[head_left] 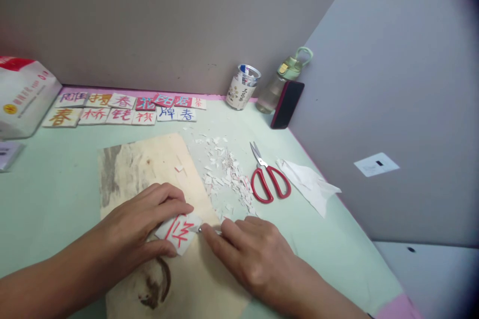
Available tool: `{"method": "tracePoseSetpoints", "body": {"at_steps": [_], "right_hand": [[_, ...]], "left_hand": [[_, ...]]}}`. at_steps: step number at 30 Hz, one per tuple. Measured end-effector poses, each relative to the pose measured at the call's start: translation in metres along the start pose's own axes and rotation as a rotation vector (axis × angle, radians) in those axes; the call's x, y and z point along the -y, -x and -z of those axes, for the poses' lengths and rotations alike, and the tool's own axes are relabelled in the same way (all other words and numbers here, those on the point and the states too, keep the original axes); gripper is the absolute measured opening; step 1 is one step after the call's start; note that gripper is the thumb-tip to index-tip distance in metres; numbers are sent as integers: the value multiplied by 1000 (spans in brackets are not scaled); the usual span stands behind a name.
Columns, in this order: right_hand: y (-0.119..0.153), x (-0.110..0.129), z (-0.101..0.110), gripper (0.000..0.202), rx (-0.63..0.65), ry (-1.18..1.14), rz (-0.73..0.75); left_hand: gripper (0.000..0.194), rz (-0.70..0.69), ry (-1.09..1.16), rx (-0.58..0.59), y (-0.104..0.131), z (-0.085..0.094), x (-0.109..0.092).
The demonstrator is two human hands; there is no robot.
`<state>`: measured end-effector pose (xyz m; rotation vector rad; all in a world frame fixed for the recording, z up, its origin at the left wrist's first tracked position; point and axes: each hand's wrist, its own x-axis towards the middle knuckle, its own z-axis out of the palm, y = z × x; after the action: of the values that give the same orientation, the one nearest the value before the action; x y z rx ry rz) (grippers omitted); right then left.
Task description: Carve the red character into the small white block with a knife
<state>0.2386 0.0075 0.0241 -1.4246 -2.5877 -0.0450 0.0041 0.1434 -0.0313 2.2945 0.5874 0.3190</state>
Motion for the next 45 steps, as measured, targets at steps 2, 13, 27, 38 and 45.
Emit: {"method": "tracePoseSetpoints", "body": {"at_steps": [2,13,27,38,45], "right_hand": [[0,0,0,24,-43,35,48],[2,-6,3,22,104,-113,-121],[-4,-4,15,23,159,-63,-115],[-12,-2,17,19,243,-65,-127],[-10,-4,14,21,234,-81,-122]], "left_hand": [[50,-6,2,-5,0,0,1],[50,18,-9,32,0,2,-1],[57,34,25,59,1,0,2],[59,10,42,47,1,0,0],[62,2,42,56,0,-1,2]]}}
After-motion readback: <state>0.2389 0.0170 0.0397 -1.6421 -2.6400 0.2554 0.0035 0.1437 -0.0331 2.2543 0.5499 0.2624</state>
